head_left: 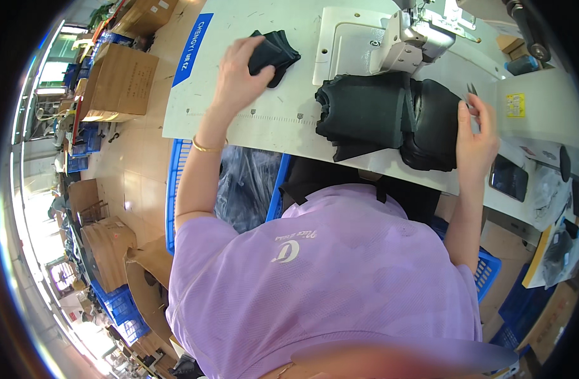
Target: Sewing together black fabric components of a shoe using an industrial sewing machine and trimming excess thread with snips.
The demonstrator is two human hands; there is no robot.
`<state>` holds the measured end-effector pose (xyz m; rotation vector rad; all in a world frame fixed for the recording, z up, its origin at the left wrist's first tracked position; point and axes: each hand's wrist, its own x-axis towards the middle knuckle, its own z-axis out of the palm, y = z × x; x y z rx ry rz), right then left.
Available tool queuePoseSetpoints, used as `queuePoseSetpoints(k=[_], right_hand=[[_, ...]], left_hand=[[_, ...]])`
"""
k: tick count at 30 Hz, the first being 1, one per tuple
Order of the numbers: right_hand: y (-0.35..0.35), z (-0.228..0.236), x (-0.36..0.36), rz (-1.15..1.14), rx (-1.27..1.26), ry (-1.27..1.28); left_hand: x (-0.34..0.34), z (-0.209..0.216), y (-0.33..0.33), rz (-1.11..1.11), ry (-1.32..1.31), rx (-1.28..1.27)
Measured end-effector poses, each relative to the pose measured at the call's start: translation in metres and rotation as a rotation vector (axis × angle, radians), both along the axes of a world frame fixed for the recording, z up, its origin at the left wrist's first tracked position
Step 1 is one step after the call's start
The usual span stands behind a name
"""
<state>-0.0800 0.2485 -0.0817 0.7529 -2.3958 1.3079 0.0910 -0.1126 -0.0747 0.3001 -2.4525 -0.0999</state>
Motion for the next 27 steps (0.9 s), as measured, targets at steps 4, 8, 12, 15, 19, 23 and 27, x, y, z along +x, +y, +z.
queuePoseSetpoints(k=[4, 8, 12, 15, 19, 23, 27], right_hand=[[0.036, -0.022, -0.017, -0.124, 0.245, -0.053], [0.03, -0.017, -0.009, -0.037, 0.188, -0.013], [0.026, -0.02, 0.0, -0.081, 0.159, 0.024], [0.024, -0.017, 0.003, -0.062, 0.088, -0.01], [0.03, -0.023, -0.009, -0.01, 0.108, -0.081], [0.032, -0.018, -0.013, 0.014, 0.112, -0.122], [0.028, -0.019, -0.011, -0.004, 0.136, 0.156]], left_hand=[[-0.022, 0.006, 0.055, -0.284, 0.105, 0.132], [-0.051, 0.011, 0.115, -0.453, 0.088, 0.225], [-0.069, -0.006, 0.14, -0.446, -0.035, 0.238], [-0.07, -0.015, 0.139, -0.471, -0.06, 0.259], [-0.075, -0.013, 0.136, -0.434, -0.077, 0.371], [-0.073, -0.005, 0.14, -0.443, -0.138, 0.459], [-0.068, -0.01, 0.151, -0.42, -0.053, 0.373]])
